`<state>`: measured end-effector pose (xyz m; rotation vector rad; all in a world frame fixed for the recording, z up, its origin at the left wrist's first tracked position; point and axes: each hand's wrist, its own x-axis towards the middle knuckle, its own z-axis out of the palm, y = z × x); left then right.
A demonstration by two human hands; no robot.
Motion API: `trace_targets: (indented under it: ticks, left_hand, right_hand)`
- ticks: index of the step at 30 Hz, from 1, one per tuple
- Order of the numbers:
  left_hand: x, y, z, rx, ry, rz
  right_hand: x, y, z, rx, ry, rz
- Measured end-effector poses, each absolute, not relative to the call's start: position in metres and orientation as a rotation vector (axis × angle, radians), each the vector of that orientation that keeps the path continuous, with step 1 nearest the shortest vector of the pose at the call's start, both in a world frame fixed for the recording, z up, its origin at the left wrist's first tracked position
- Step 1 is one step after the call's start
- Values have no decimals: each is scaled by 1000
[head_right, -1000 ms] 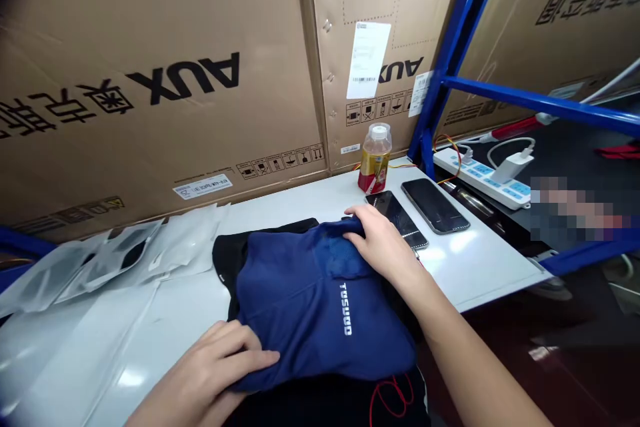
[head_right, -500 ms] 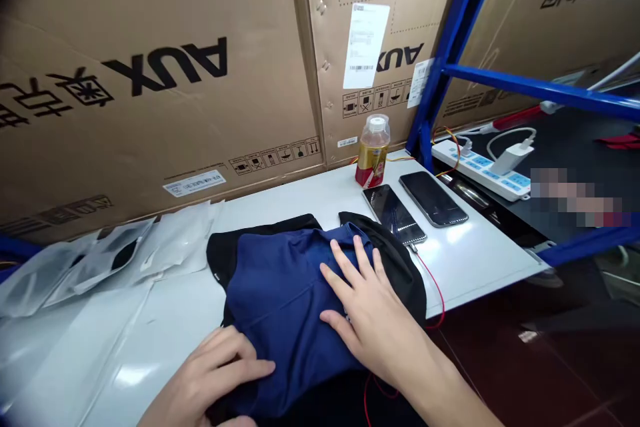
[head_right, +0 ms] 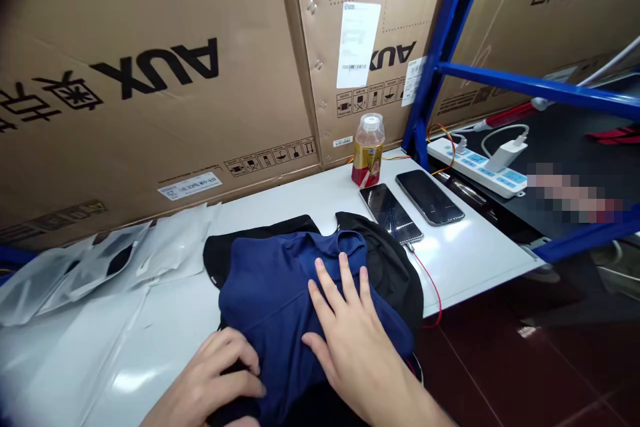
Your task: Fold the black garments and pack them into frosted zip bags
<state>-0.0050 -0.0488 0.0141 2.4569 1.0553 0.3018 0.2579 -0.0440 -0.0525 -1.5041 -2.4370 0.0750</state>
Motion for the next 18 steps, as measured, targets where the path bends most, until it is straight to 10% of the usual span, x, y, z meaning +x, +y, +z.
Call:
trace_targets:
  ticks: [18]
  left_hand:
    - [11,-13,-38,2560,1570,147]
  right_hand:
    - [274,29,-58,-1696,-2438,124]
